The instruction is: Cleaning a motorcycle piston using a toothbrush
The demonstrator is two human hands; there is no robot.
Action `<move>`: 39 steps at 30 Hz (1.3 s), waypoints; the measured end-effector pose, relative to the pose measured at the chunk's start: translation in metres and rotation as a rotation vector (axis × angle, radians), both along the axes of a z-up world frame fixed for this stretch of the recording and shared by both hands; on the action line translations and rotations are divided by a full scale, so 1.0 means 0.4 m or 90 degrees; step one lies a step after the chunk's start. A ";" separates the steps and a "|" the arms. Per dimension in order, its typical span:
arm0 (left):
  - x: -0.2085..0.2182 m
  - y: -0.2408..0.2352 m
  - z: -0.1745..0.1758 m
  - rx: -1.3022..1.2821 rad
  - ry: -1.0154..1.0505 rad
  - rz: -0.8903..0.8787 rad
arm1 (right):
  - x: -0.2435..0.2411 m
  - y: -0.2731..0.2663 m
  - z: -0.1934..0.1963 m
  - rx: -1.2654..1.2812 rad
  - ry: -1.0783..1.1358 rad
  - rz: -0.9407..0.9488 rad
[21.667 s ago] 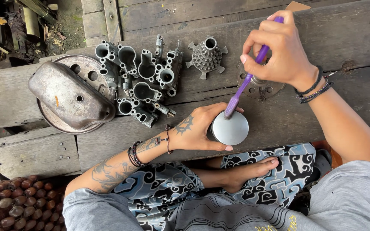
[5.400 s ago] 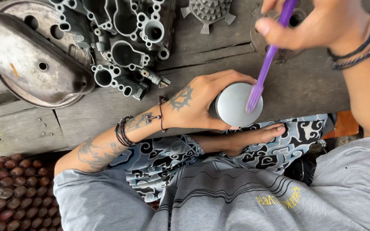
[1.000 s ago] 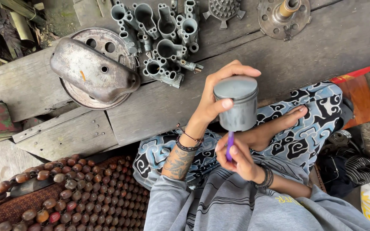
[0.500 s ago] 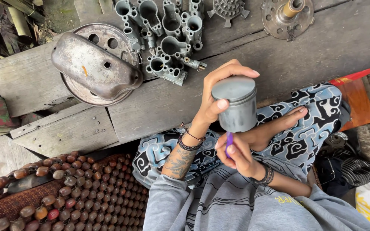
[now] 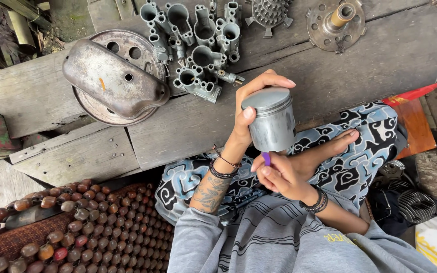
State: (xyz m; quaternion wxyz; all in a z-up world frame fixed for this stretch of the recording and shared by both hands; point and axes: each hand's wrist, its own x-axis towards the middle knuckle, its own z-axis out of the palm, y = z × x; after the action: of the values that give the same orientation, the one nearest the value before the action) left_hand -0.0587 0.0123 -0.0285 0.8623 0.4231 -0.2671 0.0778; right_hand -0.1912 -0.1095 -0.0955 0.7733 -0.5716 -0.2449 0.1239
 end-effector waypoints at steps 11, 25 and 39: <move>-0.005 0.000 0.009 -0.038 0.007 -0.004 | -0.047 0.009 -0.016 0.022 0.101 0.063; -0.004 -0.012 0.003 -0.024 -0.002 -0.020 | 0.016 -0.017 -0.031 -0.012 0.023 -0.011; -0.001 -0.007 -0.002 0.000 0.005 -0.031 | 0.023 -0.042 -0.020 -0.161 -0.031 -0.173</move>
State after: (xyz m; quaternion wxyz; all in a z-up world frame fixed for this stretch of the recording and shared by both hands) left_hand -0.0590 0.0096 -0.0295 0.8650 0.4166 -0.2741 0.0549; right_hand -0.1822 -0.1264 -0.1034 0.6986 -0.6951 -0.1665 0.0340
